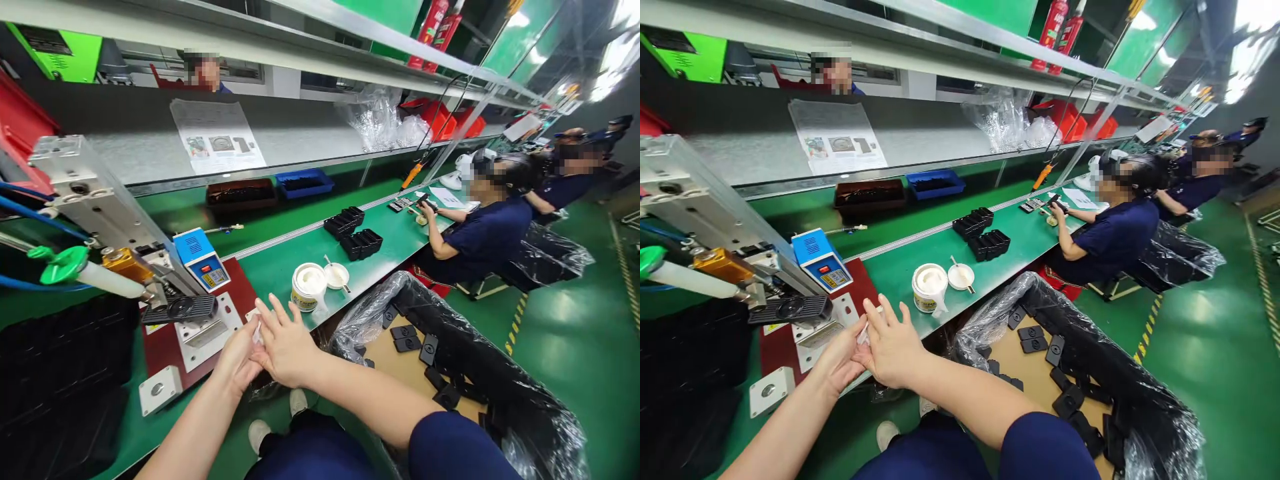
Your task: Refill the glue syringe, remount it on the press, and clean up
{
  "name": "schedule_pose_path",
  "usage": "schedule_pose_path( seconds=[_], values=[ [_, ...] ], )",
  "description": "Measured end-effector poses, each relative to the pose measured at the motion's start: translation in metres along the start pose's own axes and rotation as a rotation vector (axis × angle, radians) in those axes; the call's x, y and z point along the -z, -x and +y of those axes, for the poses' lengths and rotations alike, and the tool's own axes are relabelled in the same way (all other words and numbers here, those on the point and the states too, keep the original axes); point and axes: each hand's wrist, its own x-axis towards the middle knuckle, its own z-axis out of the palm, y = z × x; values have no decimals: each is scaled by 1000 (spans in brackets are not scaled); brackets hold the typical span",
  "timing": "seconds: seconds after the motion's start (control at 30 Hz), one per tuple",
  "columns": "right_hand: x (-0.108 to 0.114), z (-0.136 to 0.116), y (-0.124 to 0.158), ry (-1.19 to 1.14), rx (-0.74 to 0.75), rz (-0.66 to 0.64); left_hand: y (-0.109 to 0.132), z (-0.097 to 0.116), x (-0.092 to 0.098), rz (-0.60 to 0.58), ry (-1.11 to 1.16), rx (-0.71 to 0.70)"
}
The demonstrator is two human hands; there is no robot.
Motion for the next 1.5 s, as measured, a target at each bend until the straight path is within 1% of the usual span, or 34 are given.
schedule_pose_path(
  seconds=[0.07, 0.1, 0.17, 0.23, 0.3, 0.33, 0.37, 0.43, 0.47, 0.53, 0.63, 0.67, 0.73, 0.8, 0.87, 0.93, 1.0, 1.07, 1.13, 1.17, 1.2, 1.23, 1.33, 1.43, 1.5],
  values=[
    [5, 6, 13, -23, 63, -2, -5, -10, 2, 11, 22, 25],
    [6, 9, 17, -54, 68, 20, -6, -15, 3, 25, 41, -1],
    [4, 16, 22, -129, 5, 85, -4, -22, 3, 39, 89, -75],
    [-3, 21, 20, -179, -112, 132, 2, -30, 1, -43, 130, -91],
    [-14, 25, 14, -187, -190, 119, 11, -37, -3, -144, 153, -89],
    [-18, 26, 11, -181, -210, 107, 15, -41, -5, -167, 159, -111],
    [-21, 26, 8, -172, -227, 99, 19, -44, -7, -159, 163, -153],
    [-24, 25, 3, -151, -244, 93, 26, -48, -9, -99, 149, -241],
    [-23, 24, 2, -141, -239, 89, 29, -48, -9, -74, 129, -260],
    [-18, 20, 4, -130, -199, 62, 33, -44, -9, -17, 76, -247],
    [-10, 9, 16, -139, -125, 16, 37, -33, -8, 83, -8, -227],
    [-7, 4, 21, -153, -124, 8, 37, -28, -8, 89, -34, -218],
    [-5, -9, 33, -211, -159, -3, 35, -20, -7, 29, -80, -148],
    [-5, -23, 43, -319, -211, -17, 31, -16, -5, -77, -89, -66],
    [-10, -36, 47, -467, -274, -28, 28, -19, -1, -139, -23, -77],
    [-19, -41, 44, -617, -365, -20, 29, -29, 4, -156, 68, -128],
    [-29, -36, 38, -715, -492, 19, 36, -42, 13, -205, 108, -121],
    [-36, -25, 33, -722, -599, 87, 45, -53, 26, -331, 84, -84],
    [-38, -15, 30, -663, -650, 172, 51, -58, 42, -487, 16, -50],
    [-38, -13, 29, -634, -655, 207, 52, -59, 51, -540, -33, -38],
    [-38, -13, 28, -615, -652, 229, 51, -58, 58, -558, -87, -36],
    [-37, -15, 28, -602, -632, 230, 51, -56, 65, -554, -139, -41],
    [-35, -31, 31, -517, -517, 188, 46, -53, 75, -455, -200, -123],
    [-37, -49, 37, -277, -406, 168, 40, -54, 78, -366, -190, -158],
    [-40, -59, 42, -132, -330, 140, 35, -54, 80, -270, -199, -179]
  ],
)
